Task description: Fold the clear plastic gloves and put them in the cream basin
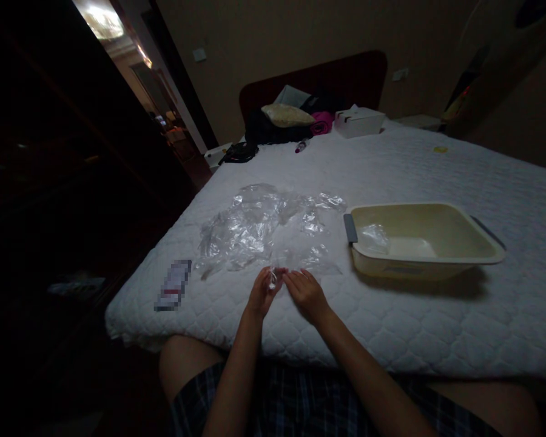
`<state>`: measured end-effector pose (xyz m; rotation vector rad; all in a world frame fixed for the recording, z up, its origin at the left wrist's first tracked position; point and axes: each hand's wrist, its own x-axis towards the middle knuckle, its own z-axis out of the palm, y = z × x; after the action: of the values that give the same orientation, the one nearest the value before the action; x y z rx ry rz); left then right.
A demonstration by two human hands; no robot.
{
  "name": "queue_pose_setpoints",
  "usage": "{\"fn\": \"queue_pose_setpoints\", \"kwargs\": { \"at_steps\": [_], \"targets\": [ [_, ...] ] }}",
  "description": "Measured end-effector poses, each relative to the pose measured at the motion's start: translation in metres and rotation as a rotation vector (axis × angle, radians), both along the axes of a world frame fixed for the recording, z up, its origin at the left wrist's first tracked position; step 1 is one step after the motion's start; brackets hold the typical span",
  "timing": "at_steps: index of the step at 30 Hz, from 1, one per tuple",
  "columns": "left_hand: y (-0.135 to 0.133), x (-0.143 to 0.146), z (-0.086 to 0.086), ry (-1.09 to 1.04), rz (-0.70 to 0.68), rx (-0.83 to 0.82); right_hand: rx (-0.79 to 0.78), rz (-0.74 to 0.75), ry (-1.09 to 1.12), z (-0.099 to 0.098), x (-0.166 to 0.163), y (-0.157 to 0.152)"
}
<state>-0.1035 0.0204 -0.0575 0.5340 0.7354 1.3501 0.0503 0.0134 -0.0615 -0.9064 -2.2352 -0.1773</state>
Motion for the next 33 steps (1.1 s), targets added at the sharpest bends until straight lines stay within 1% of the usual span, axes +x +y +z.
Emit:
{"fn": "queue_pose_setpoints", "kwargs": {
  "at_steps": [2,5,7,9,11,12,14,15,16,18,20,23,26,28,30,33],
  "targets": [
    [0.000,-0.001,0.002,-0.019,-0.002,-0.027,-0.182,-0.024,0.090,0.000,0.002,0.002],
    [0.001,-0.002,0.005,-0.056,0.001,-0.036,-0.390,-0.014,0.270,0.004,0.001,0.002],
    [0.002,-0.002,0.006,-0.091,0.000,-0.017,-0.514,0.001,0.413,0.011,-0.001,0.001],
    [0.003,-0.002,0.007,-0.138,-0.004,-0.003,-0.679,-0.010,0.616,0.023,-0.003,0.000],
    [0.004,-0.003,0.007,-0.176,-0.018,-0.018,-0.916,-0.006,0.863,0.038,-0.003,0.000],
    [0.004,-0.003,0.007,-0.187,-0.023,-0.032,-1.057,0.025,0.975,0.045,-0.002,0.000],
    [0.005,-0.004,0.005,-0.190,-0.026,-0.068,-1.331,0.137,1.125,0.059,0.004,0.001],
    [0.005,-0.004,0.004,-0.182,-0.023,-0.080,-1.405,0.172,1.216,0.064,0.007,0.002],
    [0.006,-0.004,0.003,-0.176,-0.014,-0.090,-1.442,0.187,1.311,0.068,0.010,0.003],
    [0.006,-0.005,0.003,-0.167,-0.011,-0.109,-1.445,0.171,1.469,0.071,0.015,0.007],
    [0.007,-0.006,0.005,-0.152,-0.048,-0.142,-1.437,0.127,1.514,0.066,0.017,0.012],
    [0.007,-0.007,0.009,-0.137,-0.098,-0.132,-1.390,0.024,1.474,0.048,0.018,0.021],
    [0.005,-0.006,0.009,-0.159,-0.093,-0.071,-1.316,-0.128,1.432,0.026,0.018,0.025],
    [0.005,-0.004,0.006,-0.127,-0.082,-0.069,-1.289,-0.165,1.404,0.015,0.019,0.024],
    [0.005,-0.001,0.003,-0.052,-0.055,-0.068,-1.283,-0.163,1.378,0.010,0.020,0.022],
    [0.005,0.001,0.000,0.021,-0.034,-0.036,-1.313,-0.150,1.324,0.012,0.022,0.020]
  ]
}}
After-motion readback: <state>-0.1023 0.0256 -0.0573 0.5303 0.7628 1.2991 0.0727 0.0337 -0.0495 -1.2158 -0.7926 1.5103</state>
